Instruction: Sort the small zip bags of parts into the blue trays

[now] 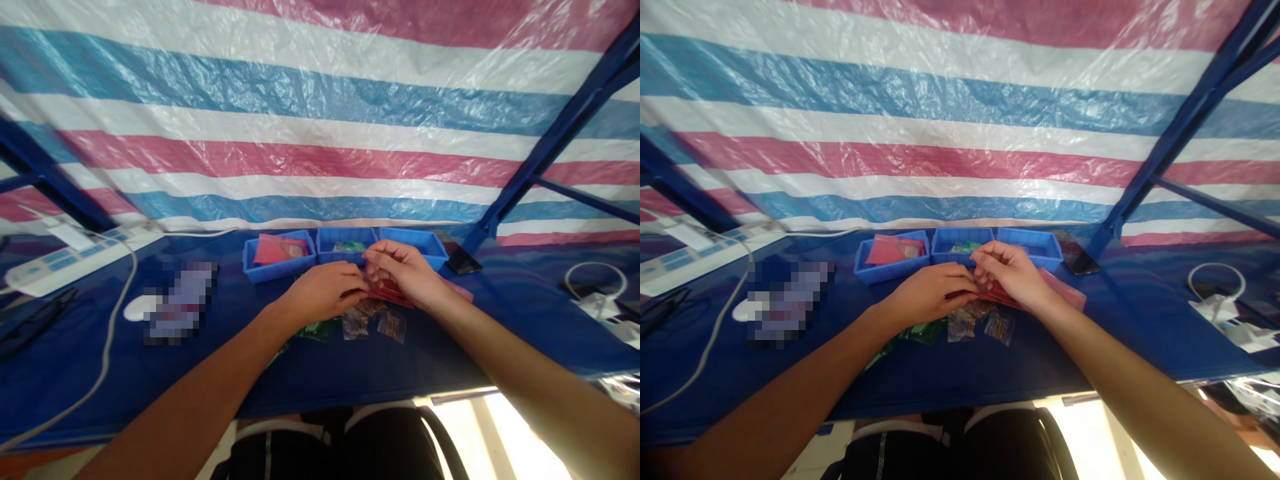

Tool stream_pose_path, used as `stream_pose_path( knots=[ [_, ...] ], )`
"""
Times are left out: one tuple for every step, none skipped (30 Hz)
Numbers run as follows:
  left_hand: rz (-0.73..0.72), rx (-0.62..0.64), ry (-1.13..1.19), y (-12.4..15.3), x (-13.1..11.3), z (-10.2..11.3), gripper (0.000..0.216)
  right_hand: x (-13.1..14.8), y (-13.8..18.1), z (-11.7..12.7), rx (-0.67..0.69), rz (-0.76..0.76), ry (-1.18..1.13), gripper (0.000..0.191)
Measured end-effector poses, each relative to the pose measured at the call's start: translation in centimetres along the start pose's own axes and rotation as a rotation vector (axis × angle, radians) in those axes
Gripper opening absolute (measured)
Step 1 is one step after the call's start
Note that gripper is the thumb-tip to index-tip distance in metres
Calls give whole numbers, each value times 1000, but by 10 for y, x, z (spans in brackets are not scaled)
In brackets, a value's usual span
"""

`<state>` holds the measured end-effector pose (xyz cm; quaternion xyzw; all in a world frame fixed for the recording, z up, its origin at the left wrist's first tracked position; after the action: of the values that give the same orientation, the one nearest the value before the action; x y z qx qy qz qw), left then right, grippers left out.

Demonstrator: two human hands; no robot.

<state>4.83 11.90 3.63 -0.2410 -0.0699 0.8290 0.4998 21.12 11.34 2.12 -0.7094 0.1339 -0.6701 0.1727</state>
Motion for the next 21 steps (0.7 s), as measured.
stream_pose_path(
  knots=[
    [-4,-4,-3,0,0,0,19,-1,-1,2,-10,9,8,35],
    [-10,-10,-11,0,0,0,19,-2,-1,4,-18,17,10,35],
    [-15,-19,-19,0,0,0,19,-3,-2,5,-27,24,10,35],
    [-19,-31,-26,0,0,1,19,-3,-2,7,-38,31,10,35],
    [-18,-46,-27,0,0,2,20,-3,-2,8,-46,40,13,36],
    [-15,-66,-24,0,0,4,20,-2,-3,8,-49,50,23,37],
    [-12,-89,-14,-1,0,6,21,0,-3,8,-47,60,37,39],
    [-9,-116,-1,-1,0,9,21,2,-3,7,-40,69,54,40],
    [-8,-144,15,-1,-1,12,21,5,-3,6,-30,80,72,42],
    [-9,-175,31,-1,-1,15,20,7,-3,5,-19,91,89,43],
    [-10,-206,47,0,-2,18,20,10,-3,3,-9,102,104,43],
    [-9,-238,65,0,-2,20,19,13,-3,2,0,113,115,44],
    [-4,-267,83,1,-2,23,18,15,-3,1,9,123,121,43],
    [4,-297,102,1,-2,26,18,18,-2,1,16,134,126,43],
    [11,-324,117,2,-2,28,17,20,-2,0,20,145,132,43],
    [18,-349,129,2,-2,31,17,22,-1,0,22,156,140,42],
    [23,-370,136,3,-3,33,17,24,0,0,22,166,150,42],
    [26,-392,138,3,-3,35,17,25,1,-1,24,168,158,41],
    [30,-414,140,4,-3,37,17,25,2,-1,30,160,161,41],
    [35,-440,142,4,-3,39,16,25,4,-3,44,142,152,41],
    [40,-466,146,5,-3,42,15,23,5,-5,62,121,131,40]
  ],
)
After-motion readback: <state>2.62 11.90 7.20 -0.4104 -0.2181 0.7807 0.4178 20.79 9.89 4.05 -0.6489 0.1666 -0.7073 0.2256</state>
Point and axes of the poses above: each hand's wrist, its own y-axis away from the middle knuckle, its own z-axis out of the back of the hand, x = y × z, the point moved 6 cm from there along -y, towards the middle knuckle, and after that the axes turned 15 degrees about z, right-handed, at the moved point
